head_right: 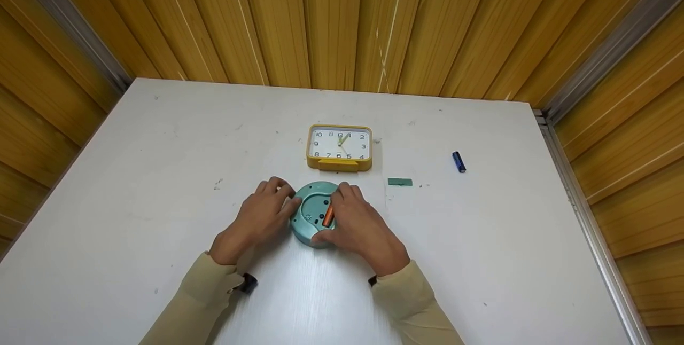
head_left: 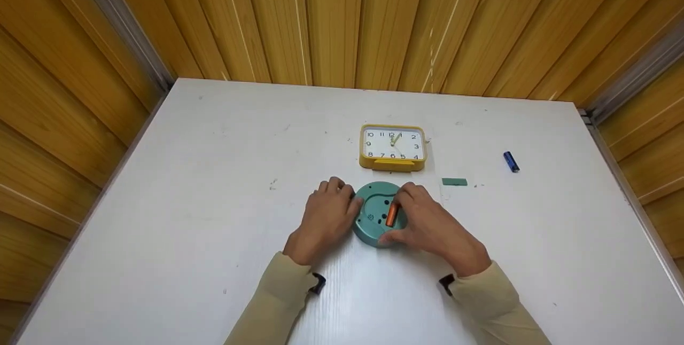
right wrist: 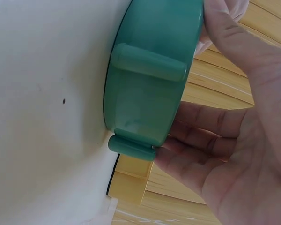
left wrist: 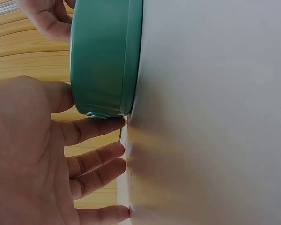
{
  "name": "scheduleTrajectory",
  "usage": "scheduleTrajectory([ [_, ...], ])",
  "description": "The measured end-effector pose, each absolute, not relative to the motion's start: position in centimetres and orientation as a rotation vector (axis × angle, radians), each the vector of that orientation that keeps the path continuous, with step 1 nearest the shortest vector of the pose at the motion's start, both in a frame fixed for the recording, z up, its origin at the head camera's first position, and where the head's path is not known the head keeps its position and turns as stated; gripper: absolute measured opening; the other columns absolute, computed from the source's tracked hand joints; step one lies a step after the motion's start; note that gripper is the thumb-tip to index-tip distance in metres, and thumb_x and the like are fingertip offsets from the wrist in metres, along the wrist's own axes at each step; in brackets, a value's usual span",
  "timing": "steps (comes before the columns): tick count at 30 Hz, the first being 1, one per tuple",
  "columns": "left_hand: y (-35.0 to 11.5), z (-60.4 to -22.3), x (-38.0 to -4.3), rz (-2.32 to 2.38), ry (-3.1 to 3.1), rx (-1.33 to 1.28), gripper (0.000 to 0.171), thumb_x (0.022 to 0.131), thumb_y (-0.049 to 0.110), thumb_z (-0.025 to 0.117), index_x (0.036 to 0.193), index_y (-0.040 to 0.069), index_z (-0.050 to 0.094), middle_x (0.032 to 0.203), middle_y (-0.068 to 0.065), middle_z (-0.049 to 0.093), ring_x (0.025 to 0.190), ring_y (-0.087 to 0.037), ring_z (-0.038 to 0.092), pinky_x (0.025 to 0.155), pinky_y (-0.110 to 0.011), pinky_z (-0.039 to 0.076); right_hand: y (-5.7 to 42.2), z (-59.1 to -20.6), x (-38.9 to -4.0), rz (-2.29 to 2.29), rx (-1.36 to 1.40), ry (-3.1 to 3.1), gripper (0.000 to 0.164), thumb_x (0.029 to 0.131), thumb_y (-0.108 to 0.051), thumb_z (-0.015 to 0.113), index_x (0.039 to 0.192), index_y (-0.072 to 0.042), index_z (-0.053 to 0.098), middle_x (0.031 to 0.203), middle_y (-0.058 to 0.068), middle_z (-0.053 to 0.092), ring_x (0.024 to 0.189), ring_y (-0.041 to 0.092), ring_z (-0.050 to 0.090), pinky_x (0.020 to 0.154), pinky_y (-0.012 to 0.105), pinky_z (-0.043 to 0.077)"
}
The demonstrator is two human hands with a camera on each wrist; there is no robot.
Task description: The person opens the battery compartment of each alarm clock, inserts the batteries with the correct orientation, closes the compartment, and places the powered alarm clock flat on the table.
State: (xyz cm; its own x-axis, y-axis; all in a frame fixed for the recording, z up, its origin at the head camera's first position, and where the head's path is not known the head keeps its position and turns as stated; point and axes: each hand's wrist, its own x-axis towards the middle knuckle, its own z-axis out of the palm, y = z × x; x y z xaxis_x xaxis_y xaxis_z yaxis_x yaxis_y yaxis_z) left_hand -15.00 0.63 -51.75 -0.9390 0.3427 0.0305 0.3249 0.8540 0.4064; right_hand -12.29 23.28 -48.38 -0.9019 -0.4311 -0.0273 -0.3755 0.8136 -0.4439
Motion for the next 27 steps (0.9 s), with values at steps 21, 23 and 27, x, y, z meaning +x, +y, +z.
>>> scheduleTrajectory([
  [21, 0.72, -51.77, -14.87, 0.652, 2.959, 0.501, 0.044, 0.113, 0.042, 0.046, 0.128, 0.006, 0.068, 0.133, -0.013, 0.057, 0.119, -0.03, 0.052, 0.1, -0.049, 0.049, 23.21, -48.24, -12.27, -0.646, -0.63, 2.849, 0.083, 0.08, -0.049, 0.093, 0.132, 0.007, 0.063, 0.129, 0.011, 0.052, 0.118, 0.026, 0.05, 0.101, 0.041, 0.053],
  [23, 0.72, -51.77, -14.89, 0.651, 2.956, 0.501, 0.045, 0.113, 0.042, 0.046, 0.13, 0.006, 0.068, 0.134, -0.013, 0.057, 0.12, -0.03, 0.052, 0.101, -0.049, 0.049, 23.17, -48.19, -12.27, -0.643, -0.628, 2.851, 0.083, 0.08, -0.05, 0.093, 0.132, 0.007, 0.063, 0.13, 0.011, 0.052, 0.118, 0.026, 0.05, 0.101, 0.041, 0.053],
  [27, 0.64, -51.73, -14.85, 0.646, 2.969, 0.509, 0.045, 0.113, 0.042, 0.046, 0.129, 0.006, 0.068, 0.134, -0.014, 0.057, 0.12, -0.031, 0.052, 0.101, -0.049, 0.049, 23.11, -48.19, -12.34, -0.634, -0.66, 2.865, 0.082, 0.08, -0.05, 0.092, 0.129, 0.009, 0.063, 0.128, 0.011, 0.052, 0.118, 0.026, 0.05, 0.101, 0.042, 0.053],
])
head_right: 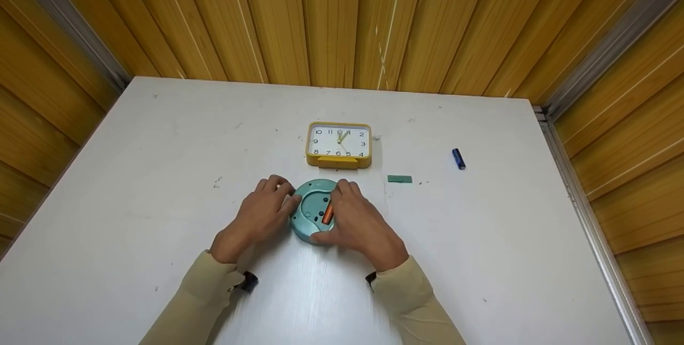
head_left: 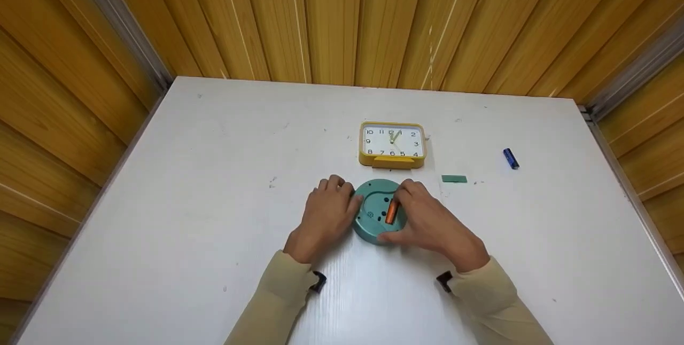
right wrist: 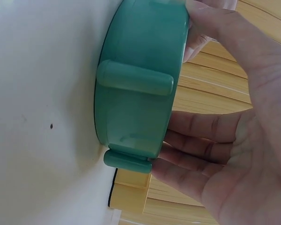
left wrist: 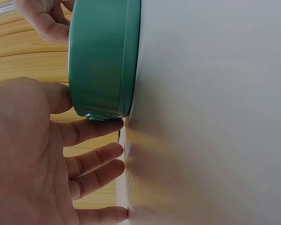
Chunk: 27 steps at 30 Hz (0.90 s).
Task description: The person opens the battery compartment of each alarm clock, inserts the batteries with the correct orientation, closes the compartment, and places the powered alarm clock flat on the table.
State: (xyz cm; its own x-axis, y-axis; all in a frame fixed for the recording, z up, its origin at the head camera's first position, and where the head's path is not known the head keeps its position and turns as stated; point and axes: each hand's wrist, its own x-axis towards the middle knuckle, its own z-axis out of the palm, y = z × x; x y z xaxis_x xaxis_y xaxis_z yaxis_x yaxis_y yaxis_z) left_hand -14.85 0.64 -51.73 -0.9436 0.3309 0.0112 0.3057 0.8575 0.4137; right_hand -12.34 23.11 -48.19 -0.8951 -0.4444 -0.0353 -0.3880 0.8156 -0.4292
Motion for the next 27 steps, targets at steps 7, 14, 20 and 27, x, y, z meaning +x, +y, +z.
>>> scheduleTrajectory([
  [7, 0.47, -51.61, -14.75, 0.654, 2.974, 0.493, 0.046, 0.114, 0.041, 0.045, 0.13, 0.005, 0.067, 0.134, -0.014, 0.057, 0.12, -0.031, 0.052, 0.103, -0.05, 0.047, 22.87, -48.27, -12.6, -0.622, -0.663, 2.861, 0.087, 0.079, -0.052, 0.092, 0.133, 0.009, 0.06, 0.13, 0.011, 0.051, 0.119, 0.026, 0.049, 0.103, 0.042, 0.052],
  [14, 0.62, -51.53, -14.77, 0.691, 2.953, 0.494, 0.045, 0.113, 0.041, 0.045, 0.13, 0.005, 0.067, 0.135, -0.014, 0.056, 0.121, -0.031, 0.052, 0.104, -0.05, 0.046, 23.01, -48.26, -12.56, -0.634, -0.64, 2.854, 0.088, 0.078, -0.052, 0.093, 0.133, 0.009, 0.06, 0.13, 0.011, 0.051, 0.118, 0.026, 0.05, 0.102, 0.042, 0.053],
  [20, 0.72, -51.39, -14.82, 0.673, 2.947, 0.487, 0.046, 0.113, 0.041, 0.046, 0.132, 0.005, 0.067, 0.136, -0.014, 0.056, 0.121, -0.031, 0.051, 0.105, -0.05, 0.045, 23.01, -48.24, -12.58, -0.631, -0.615, 2.857, 0.089, 0.078, -0.053, 0.093, 0.134, 0.008, 0.06, 0.13, 0.011, 0.052, 0.118, 0.025, 0.05, 0.102, 0.042, 0.052],
  [27, 0.77, -51.49, -14.85, 0.675, 2.954, 0.499, 0.046, 0.114, 0.04, 0.045, 0.131, 0.004, 0.067, 0.134, -0.014, 0.057, 0.119, -0.031, 0.052, 0.102, -0.049, 0.047, 22.94, -48.37, -12.44, -0.63, -0.596, 2.858, 0.089, 0.078, -0.052, 0.093, 0.134, 0.008, 0.06, 0.131, 0.012, 0.051, 0.118, 0.025, 0.05, 0.101, 0.042, 0.053],
])
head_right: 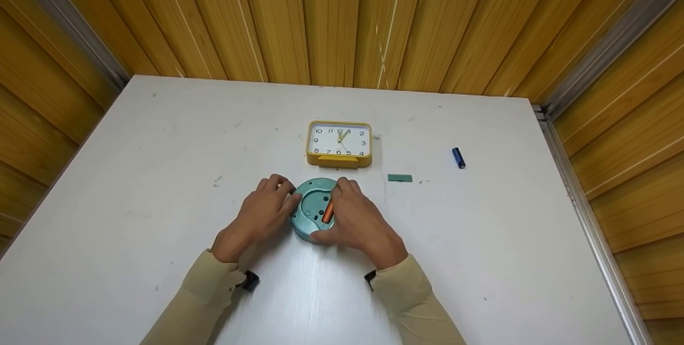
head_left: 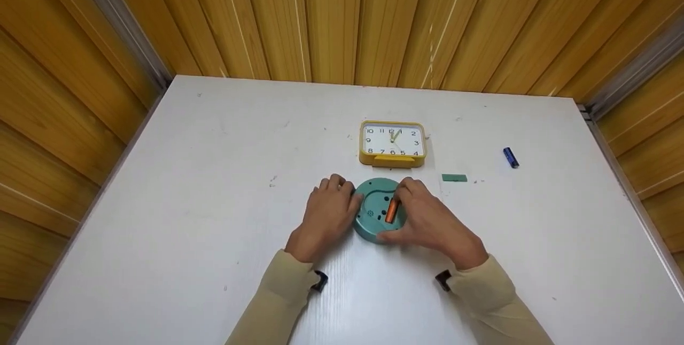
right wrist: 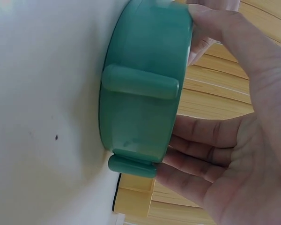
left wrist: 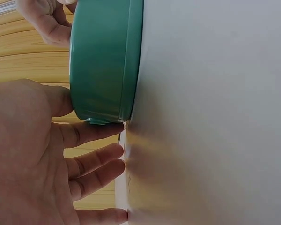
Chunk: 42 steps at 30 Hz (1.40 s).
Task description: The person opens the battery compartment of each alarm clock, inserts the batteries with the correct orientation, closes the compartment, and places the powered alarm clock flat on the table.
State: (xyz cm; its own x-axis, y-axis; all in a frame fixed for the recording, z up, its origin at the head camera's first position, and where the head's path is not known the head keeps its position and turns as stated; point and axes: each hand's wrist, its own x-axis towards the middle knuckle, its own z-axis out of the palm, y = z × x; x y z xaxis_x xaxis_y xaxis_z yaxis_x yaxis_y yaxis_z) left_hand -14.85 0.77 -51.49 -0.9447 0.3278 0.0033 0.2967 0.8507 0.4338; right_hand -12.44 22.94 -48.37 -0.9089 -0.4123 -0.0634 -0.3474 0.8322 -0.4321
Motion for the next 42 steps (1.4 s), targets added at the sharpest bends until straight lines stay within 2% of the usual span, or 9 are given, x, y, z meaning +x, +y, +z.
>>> scheduleTrajectory([
  [3, 0.8, -51.6, -14.9, 0.675, 2.962, 0.497, 0.046, 0.114, 0.041, 0.045, 0.131, 0.004, 0.068, 0.134, -0.014, 0.057, 0.12, -0.031, 0.052, 0.102, -0.05, 0.047, 22.9, -48.3, -12.5, -0.628, -0.626, 2.866, 0.088, 0.078, -0.052, 0.093, 0.133, 0.008, 0.06, 0.129, 0.011, 0.051, 0.118, 0.025, 0.049, 0.101, 0.042, 0.053],
  [10, 0.8, -51.7, -14.9, 0.67, 2.971, 0.509, 0.046, 0.114, 0.041, 0.045, 0.13, 0.005, 0.068, 0.134, -0.013, 0.057, 0.12, -0.031, 0.052, 0.102, -0.05, 0.047, 23.1, -48.4, -12.5, -0.691, -0.585, 2.873, 0.073, 0.076, -0.047, 0.097, 0.121, -0.001, 0.064, 0.124, 0.005, 0.052, 0.116, 0.022, 0.05, 0.099, 0.04, 0.053],
  [18, 0.8, -51.7, -15.0, 0.665, 2.956, 0.515, 0.047, 0.114, 0.041, 0.045, 0.131, 0.005, 0.068, 0.135, -0.013, 0.057, 0.121, -0.031, 0.052, 0.103, -0.049, 0.047, 23.3, -48.4, -12.6, -0.71, -0.552, 2.827, 0.076, 0.077, -0.049, 0.095, 0.125, 0.001, 0.064, 0.127, 0.007, 0.052, 0.116, 0.025, 0.051, 0.1, 0.042, 0.052],
  [20, 0.7, -51.7, -15.0, 0.664, 2.95, 0.504, 0.047, 0.114, 0.042, 0.044, 0.132, 0.005, 0.068, 0.135, -0.013, 0.057, 0.122, -0.03, 0.052, 0.104, -0.049, 0.047, 23.5, -48.4, -12.8, -0.749, -0.541, 2.814, 0.065, 0.082, -0.046, 0.093, 0.121, -0.001, 0.068, 0.125, 0.005, 0.054, 0.115, 0.024, 0.052, 0.101, 0.043, 0.051],
  [25, 0.7, -51.7, -15.0, 0.668, 2.945, 0.495, 0.047, 0.114, 0.042, 0.044, 0.131, 0.005, 0.068, 0.135, -0.013, 0.057, 0.122, -0.03, 0.052, 0.104, -0.049, 0.047, 23.6, -49.0, -13.7, -0.85, -0.534, 2.881, 0.018, 0.097, -0.019, 0.081, 0.108, -0.005, 0.076, 0.113, 0.003, 0.058, 0.109, 0.023, 0.057, 0.102, 0.044, 0.052],
  [27, 0.7, -51.7, -15.0, 0.674, 2.949, 0.505, 0.046, 0.113, 0.041, 0.045, 0.13, 0.005, 0.068, 0.134, -0.013, 0.058, 0.121, -0.031, 0.052, 0.103, -0.049, 0.047, 23.5, -49.3, -13.9, -0.847, -0.545, 2.934, 0.011, 0.099, -0.012, 0.077, 0.107, -0.003, 0.077, 0.109, 0.004, 0.058, 0.107, 0.023, 0.057, 0.099, 0.043, 0.053],
  [34, 0.7, -51.7, -15.0, 0.672, 2.95, 0.512, 0.046, 0.113, 0.042, 0.044, 0.128, 0.007, 0.069, 0.133, -0.012, 0.058, 0.12, -0.03, 0.052, 0.101, -0.049, 0.048, 23.2, -49.8, -14.0, -0.607, -0.686, 3.104, 0.012, 0.098, -0.013, 0.078, 0.104, -0.004, 0.075, 0.101, 0.004, 0.056, 0.097, 0.023, 0.052, 0.082, 0.038, 0.054],
  [42, 0.7, -51.6, -15.0, 0.649, 2.932, 0.508, 0.047, 0.113, 0.044, 0.043, 0.13, 0.008, 0.068, 0.136, -0.012, 0.057, 0.122, -0.03, 0.051, 0.102, -0.05, 0.047, 23.3, -49.7, -13.9, -0.491, -0.725, 3.112, 0.014, 0.102, -0.015, 0.075, 0.107, -0.004, 0.069, 0.104, 0.006, 0.054, 0.097, 0.023, 0.051, 0.081, 0.036, 0.054],
])
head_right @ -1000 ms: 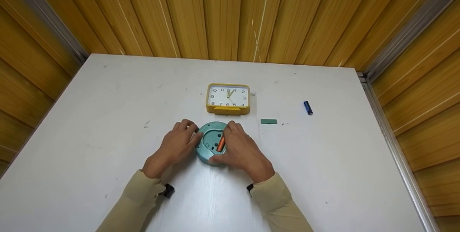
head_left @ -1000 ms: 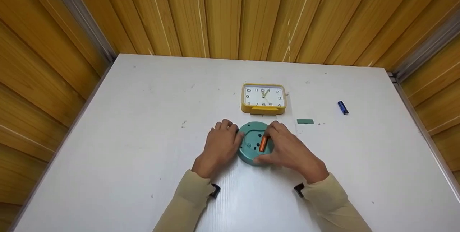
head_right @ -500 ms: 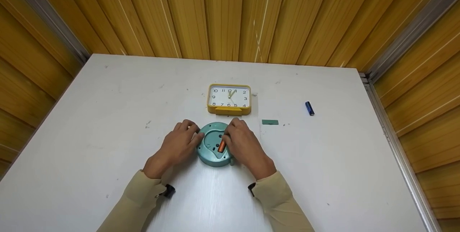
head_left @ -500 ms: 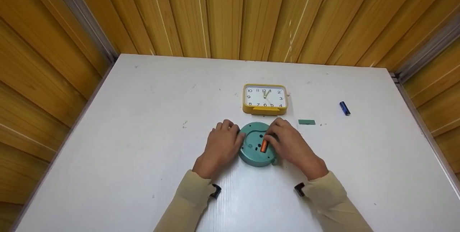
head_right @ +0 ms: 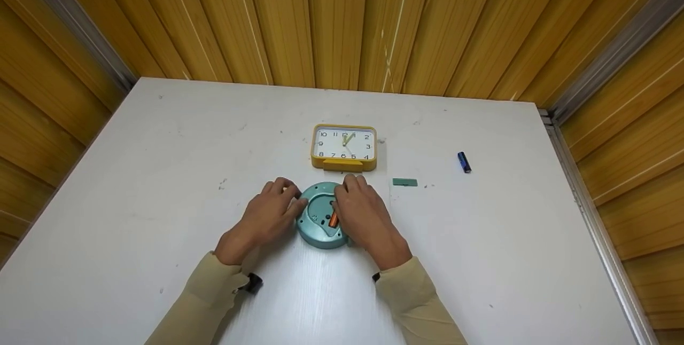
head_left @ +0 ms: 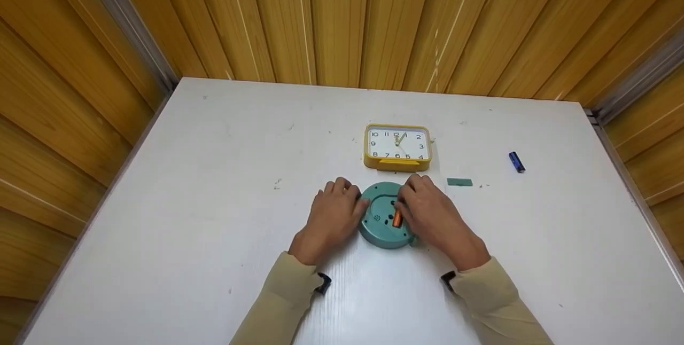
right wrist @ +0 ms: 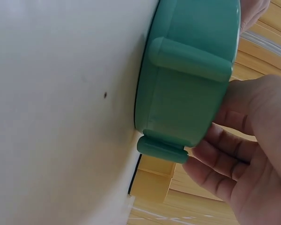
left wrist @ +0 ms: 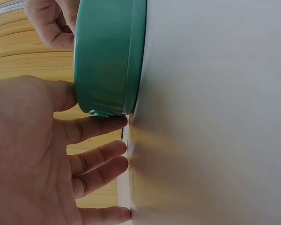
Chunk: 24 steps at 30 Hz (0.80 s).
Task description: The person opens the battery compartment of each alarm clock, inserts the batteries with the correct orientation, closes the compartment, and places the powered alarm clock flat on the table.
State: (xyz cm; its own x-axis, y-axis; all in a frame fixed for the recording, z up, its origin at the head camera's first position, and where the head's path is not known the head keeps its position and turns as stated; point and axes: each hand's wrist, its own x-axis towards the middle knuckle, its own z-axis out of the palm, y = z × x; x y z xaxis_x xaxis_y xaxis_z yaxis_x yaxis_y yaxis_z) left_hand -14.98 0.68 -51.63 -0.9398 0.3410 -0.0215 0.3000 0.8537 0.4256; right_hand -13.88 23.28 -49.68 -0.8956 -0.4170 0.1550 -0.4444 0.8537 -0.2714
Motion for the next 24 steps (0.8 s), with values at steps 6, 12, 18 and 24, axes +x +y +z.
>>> scheduleTrajectory([
  [6, 0.7, -51.6, -15.0, 0.634, 2.932, 0.516, 0.049, 0.113, 0.045, 0.043, 0.133, 0.007, 0.067, 0.138, -0.012, 0.056, 0.123, -0.03, 0.051, 0.104, -0.051, 0.046, 22.8, -50.0, -13.6, 0.466, 0.588, -2.977, 0.02, 0.104, -0.015, 0.071, 0.115, 0.001, 0.066, 0.113, 0.011, 0.049, 0.1, 0.026, 0.052, 0.081, 0.038, 0.056],
  [12, 0.8, -51.7, -14.9, 0.615, 2.929, 0.527, 0.049, 0.114, 0.045, 0.043, 0.133, 0.007, 0.067, 0.137, -0.012, 0.056, 0.123, -0.03, 0.051, 0.105, -0.051, 0.046, 22.8, -50.4, -13.3, 0.263, 0.593, -2.982, 0.029, 0.105, -0.017, 0.069, 0.122, 0.005, 0.064, 0.111, 0.016, 0.051, 0.1, 0.03, 0.052, 0.086, 0.041, 0.055],
  [18, 0.9, -51.6, -15.0, 0.615, 2.932, 0.513, 0.048, 0.113, 0.045, 0.044, 0.134, 0.007, 0.067, 0.138, -0.012, 0.056, 0.123, -0.03, 0.051, 0.105, -0.051, 0.046, 23.3, -50.3, -13.7, -0.025, 0.733, -2.921, 0.029, 0.107, -0.021, 0.066, 0.119, 0.005, 0.059, 0.103, 0.016, 0.047, 0.097, 0.032, 0.047, 0.084, 0.045, 0.05],
  [24, 0.8, -51.7, -15.1, 0.597, 2.942, 0.512, 0.046, 0.113, 0.043, 0.045, 0.132, 0.007, 0.067, 0.137, -0.012, 0.057, 0.123, -0.031, 0.051, 0.103, -0.051, 0.047, 23.9, -50.5, -14.4, -0.062, 0.84, -2.917, 0.03, 0.109, -0.024, 0.063, 0.117, 0.004, 0.058, 0.099, 0.014, 0.044, 0.095, 0.031, 0.046, 0.084, 0.044, 0.049],
])
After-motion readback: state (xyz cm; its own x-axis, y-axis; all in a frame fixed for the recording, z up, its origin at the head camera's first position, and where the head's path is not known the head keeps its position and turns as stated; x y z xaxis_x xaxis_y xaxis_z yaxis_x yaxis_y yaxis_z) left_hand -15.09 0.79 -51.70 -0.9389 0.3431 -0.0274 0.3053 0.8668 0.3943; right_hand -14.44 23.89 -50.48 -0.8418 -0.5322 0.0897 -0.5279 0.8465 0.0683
